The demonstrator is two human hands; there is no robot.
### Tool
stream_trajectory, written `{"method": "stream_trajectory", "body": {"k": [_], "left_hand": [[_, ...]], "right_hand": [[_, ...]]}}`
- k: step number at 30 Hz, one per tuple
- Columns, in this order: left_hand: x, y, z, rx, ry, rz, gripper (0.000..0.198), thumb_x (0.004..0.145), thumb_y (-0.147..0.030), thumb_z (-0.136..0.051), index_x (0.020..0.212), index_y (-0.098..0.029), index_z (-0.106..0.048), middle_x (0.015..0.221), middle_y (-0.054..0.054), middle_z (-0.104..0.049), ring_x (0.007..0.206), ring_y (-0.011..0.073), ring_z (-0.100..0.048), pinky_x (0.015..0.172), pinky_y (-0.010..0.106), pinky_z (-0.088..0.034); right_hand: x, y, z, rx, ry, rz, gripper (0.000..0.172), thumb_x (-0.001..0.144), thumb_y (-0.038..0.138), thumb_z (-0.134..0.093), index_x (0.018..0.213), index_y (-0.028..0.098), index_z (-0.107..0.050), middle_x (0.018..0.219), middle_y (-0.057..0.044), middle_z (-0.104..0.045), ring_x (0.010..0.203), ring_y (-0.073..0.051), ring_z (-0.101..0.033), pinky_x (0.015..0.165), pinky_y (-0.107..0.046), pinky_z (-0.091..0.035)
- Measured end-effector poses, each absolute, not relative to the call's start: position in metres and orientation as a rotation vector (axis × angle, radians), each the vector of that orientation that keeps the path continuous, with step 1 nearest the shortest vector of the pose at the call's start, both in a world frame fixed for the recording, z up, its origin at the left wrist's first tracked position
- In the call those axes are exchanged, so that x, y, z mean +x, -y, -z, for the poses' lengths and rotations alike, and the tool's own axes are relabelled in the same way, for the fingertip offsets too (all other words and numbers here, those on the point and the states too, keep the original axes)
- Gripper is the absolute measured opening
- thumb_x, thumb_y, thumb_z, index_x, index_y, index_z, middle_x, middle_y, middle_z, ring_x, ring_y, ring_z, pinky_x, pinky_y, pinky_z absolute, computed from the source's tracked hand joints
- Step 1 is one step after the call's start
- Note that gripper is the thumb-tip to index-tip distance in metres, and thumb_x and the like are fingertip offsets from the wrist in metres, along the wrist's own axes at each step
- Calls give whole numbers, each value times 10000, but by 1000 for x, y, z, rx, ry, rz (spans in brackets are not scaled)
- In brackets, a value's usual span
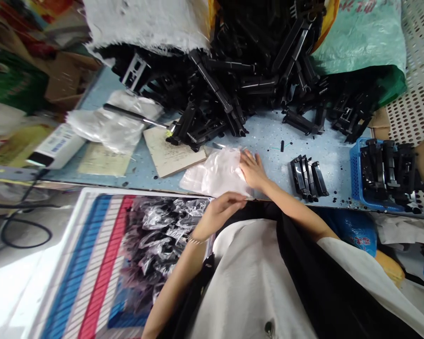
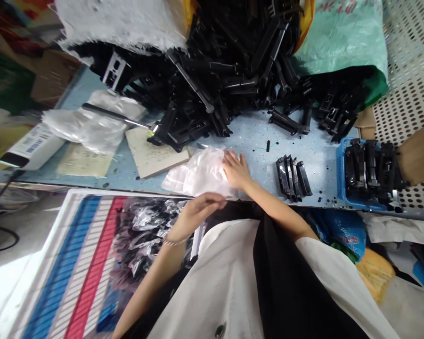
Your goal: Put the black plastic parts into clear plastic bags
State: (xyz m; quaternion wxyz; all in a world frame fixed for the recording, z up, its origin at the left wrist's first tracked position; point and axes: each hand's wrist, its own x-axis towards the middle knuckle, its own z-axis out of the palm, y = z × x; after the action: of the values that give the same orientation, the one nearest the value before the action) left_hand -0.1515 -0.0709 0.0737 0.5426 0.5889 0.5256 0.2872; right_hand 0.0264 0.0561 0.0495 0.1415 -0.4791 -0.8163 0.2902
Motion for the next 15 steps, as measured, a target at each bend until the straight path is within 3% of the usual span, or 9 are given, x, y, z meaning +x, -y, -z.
{"method": "stream_trajectory", "body": {"k": [3,6,9,12,15], "left_hand": [[-92,21,-80,1730,-1270,-1002,188,954,-262,-528,1070,-162,-637,1162,161,-693,1070,242,-686,941,396,-580],[-65,-3,-71,2111,-1536,-744,262,886,-182,-603,1145,-147,-625,1241,193,-641,1123,311,-638,951,464,-567],[-68,-8,-59,2218,-1662,-505,347,899,-212,-630,1242,-162,-618,1253,187,-622,1121,344,-626,934,486,-568],[-74,-9,-53,2099,-1580,-631,319,915,-221,-640,1231,-179,-615,1200,156,-630,1098,307,-642,963,468,-569],[-64,-8,-50,1790,-1480,-836,515,828,-318,-790,1269,-182,-561,1247,141,-604,956,229,-675,890,420,-605]], "right_hand": [[35,-79,-51,-1240,2117,-1142,328,913,111,-600,1218,166,-708,1517,-90,-573,1534,-248,-351,1295,-518,-182],[69,-88,-55,-1271,1915,-1197,306,922,165,-554,1176,197,-721,1403,-62,-663,1377,-218,-546,1208,-435,-387],[102,-80,-58,-1346,1533,-1190,289,937,251,-516,1127,234,-734,1279,-37,-729,1226,-224,-647,1118,-425,-472],[113,-69,-57,-1261,1089,-1283,244,845,386,-677,1038,252,-741,1183,-30,-761,1169,-242,-672,1033,-395,-522],[106,-67,-48,-1181,748,-1380,282,783,460,-744,960,243,-708,1024,-47,-770,1055,-244,-707,924,-383,-574]]}}
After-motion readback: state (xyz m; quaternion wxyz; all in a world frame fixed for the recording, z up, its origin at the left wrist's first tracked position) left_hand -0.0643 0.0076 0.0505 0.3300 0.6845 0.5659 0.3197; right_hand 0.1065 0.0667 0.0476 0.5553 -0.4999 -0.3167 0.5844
